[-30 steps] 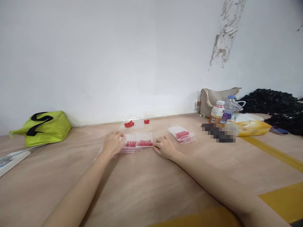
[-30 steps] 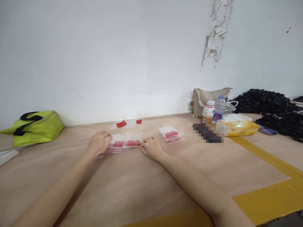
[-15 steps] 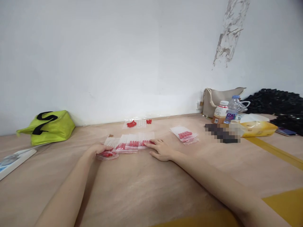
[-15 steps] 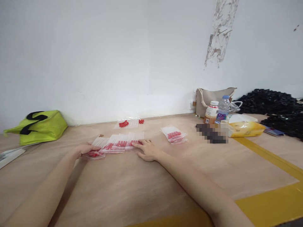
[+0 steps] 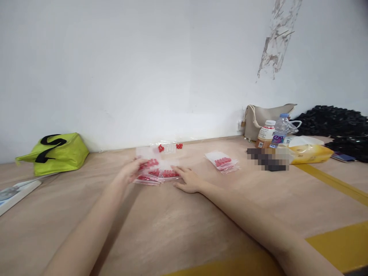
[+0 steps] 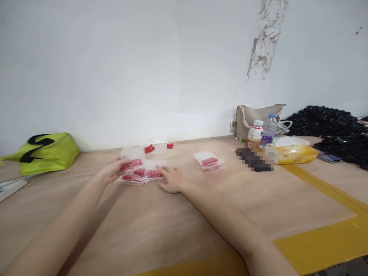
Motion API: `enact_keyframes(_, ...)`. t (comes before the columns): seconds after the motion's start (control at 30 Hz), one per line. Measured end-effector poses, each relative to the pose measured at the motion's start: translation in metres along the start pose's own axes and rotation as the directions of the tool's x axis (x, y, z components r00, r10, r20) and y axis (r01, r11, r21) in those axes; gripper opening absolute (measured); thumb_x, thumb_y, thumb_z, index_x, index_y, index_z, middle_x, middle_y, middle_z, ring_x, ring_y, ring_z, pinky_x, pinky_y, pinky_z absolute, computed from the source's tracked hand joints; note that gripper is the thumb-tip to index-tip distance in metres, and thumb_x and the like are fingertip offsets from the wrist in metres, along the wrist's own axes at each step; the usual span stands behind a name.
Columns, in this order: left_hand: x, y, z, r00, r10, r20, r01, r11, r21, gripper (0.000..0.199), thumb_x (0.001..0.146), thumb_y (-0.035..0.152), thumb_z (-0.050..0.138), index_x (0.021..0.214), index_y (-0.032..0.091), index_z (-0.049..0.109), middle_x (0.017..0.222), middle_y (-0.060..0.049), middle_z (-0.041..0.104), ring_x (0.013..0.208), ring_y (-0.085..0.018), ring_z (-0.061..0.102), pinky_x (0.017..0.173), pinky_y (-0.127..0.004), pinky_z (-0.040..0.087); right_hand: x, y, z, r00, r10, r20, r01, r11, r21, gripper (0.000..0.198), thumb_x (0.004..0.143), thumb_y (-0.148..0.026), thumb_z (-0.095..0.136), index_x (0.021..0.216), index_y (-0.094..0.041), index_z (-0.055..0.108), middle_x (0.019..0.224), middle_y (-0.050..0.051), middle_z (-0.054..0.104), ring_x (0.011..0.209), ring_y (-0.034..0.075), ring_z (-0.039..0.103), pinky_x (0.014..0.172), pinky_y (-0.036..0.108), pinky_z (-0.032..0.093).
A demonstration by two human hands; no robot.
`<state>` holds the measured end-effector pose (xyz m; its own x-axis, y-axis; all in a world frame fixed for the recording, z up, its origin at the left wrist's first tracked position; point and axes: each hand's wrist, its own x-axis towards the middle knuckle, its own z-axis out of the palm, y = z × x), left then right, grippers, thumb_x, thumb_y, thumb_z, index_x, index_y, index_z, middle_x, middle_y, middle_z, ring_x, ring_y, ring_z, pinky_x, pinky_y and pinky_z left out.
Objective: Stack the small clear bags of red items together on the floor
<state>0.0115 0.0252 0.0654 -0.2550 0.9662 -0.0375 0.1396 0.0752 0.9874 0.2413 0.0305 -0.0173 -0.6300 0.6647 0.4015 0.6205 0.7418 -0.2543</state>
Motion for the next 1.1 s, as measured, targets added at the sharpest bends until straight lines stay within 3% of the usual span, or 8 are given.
enact_keyframes(0.13, -0.017, -0.029, 0.068, 0.996, 0.031, 0.079, -0.042, 0.99, 0.137, 0.047, 0.066, 0.015, 0.061, 0.11, 0.013, 0.041, 0.084, -0.007, 0.065, 0.071, -0.016, 0.063, 0.059, -0.025, 0.049, -0.023, 0.018, -0.01, 0.922, 0.238, -0.304, -0.212, 0.97, 0.117, 0.086, 0.072, -0.04, 0.057, 0.136, -0.011, 0.006, 0.117, 0.014, 0.046, 0.094, 0.019, 0.053, 0.079, 0.032, 0.044)
enact_keyframes(0.37, -0.019, -0.042, 0.137, 0.941, 0.142, 0.307, -0.245, 0.913, 0.326, 0.049, 0.074, 0.023, 0.057, 0.117, 0.012, 0.037, 0.093, -0.011, 0.063, 0.081, -0.018, 0.061, 0.07, -0.028, 0.047, -0.061, 0.055, -0.035, 0.966, -0.081, -0.244, 0.054, 0.992, -0.114, 0.028, 0.081, -0.019, 0.044, 0.105, -0.021, 0.057, 0.106, 0.008, 0.054, 0.087, 0.016, 0.056, 0.073, 0.029, 0.046)
enact_keyframes(0.5, -0.006, -0.038, 0.128, 0.781, 0.434, 0.449, -0.624, 0.5, 0.601, 0.026, 0.082, 0.032, 0.044, 0.097, 0.013, 0.056, 0.103, -0.014, 0.059, 0.101, -0.024, 0.052, 0.087, -0.038, 0.038, -0.062, 0.06, -0.035, 0.964, -0.046, -0.262, 0.024, 0.996, -0.085, 0.028, 0.085, -0.02, 0.04, 0.103, -0.022, 0.06, 0.097, 0.005, 0.059, 0.084, 0.014, 0.057, 0.072, 0.025, 0.047)
enact_keyframes(0.6, -0.001, -0.042, 0.11, 0.7, 0.428, 0.571, -0.697, 0.24, 0.675, 0.029, 0.086, 0.034, 0.036, 0.098, 0.02, 0.059, 0.119, -0.01, 0.051, 0.115, -0.028, 0.04, 0.095, -0.051, 0.024, -0.06, 0.059, -0.034, 0.974, -0.04, -0.224, 0.029, 0.998, -0.052, 0.028, 0.085, -0.02, 0.04, 0.103, -0.023, 0.061, 0.097, 0.004, 0.06, 0.084, 0.013, 0.058, 0.075, 0.025, 0.046)
enact_keyframes(0.7, -0.003, -0.05, 0.092, 0.734, 0.355, 0.579, -0.662, 0.183, 0.727, 0.032, 0.086, 0.04, 0.033, 0.106, 0.026, 0.055, 0.122, -0.007, 0.049, 0.115, -0.03, 0.038, 0.091, -0.059, 0.022, -0.056, 0.058, -0.034, 0.98, -0.034, -0.196, 0.03, 0.999, -0.023, 0.027, 0.085, -0.022, 0.041, 0.102, -0.024, 0.062, 0.098, 0.004, 0.061, 0.086, 0.013, 0.058, 0.077, 0.024, 0.046)
enact_keyframes(0.93, -0.016, -0.06, 0.058, 0.743, 0.463, 0.483, -0.586, 0.101, 0.804, 0.033, 0.086, 0.04, 0.035, 0.109, 0.025, 0.054, 0.118, -0.009, 0.053, 0.112, -0.031, 0.041, 0.089, -0.059, 0.023, -0.039, 0.053, -0.024, 0.987, -0.091, -0.133, 0.083, 0.995, -0.062, 0.027, 0.085, -0.021, 0.042, 0.104, -0.025, 0.061, 0.102, 0.003, 0.061, 0.09, 0.012, 0.057, 0.079, 0.023, 0.044)
enact_keyframes(1.0, -0.021, -0.06, 0.051, 0.699, 0.542, 0.467, -0.593, 0.075, 0.802, 0.03, 0.086, 0.038, 0.037, 0.107, 0.025, 0.055, 0.116, -0.008, 0.054, 0.111, -0.029, 0.042, 0.093, -0.058, 0.02, -0.035, 0.051, -0.021, 0.986, -0.09, -0.14, 0.086, 0.996, -0.039, 0.027, 0.085, -0.02, 0.042, 0.104, -0.026, 0.06, 0.101, 0.002, 0.061, 0.089, 0.011, 0.058, 0.078, 0.022, 0.044)
enact_keyframes(1.1, -0.032, -0.057, 0.05, 0.525, 0.656, 0.543, -0.733, 0.024, 0.68, 0.027, 0.084, 0.036, 0.042, 0.104, 0.024, 0.057, 0.108, -0.007, 0.057, 0.106, -0.024, 0.047, 0.096, -0.049, 0.026, -0.035, 0.049, -0.019, 0.979, -0.077, -0.189, 0.083, 0.996, 0.023, 0.027, 0.085, -0.021, 0.042, 0.105, -0.026, 0.06, 0.1, 0.002, 0.062, 0.087, 0.011, 0.058, 0.078, 0.022, 0.044)
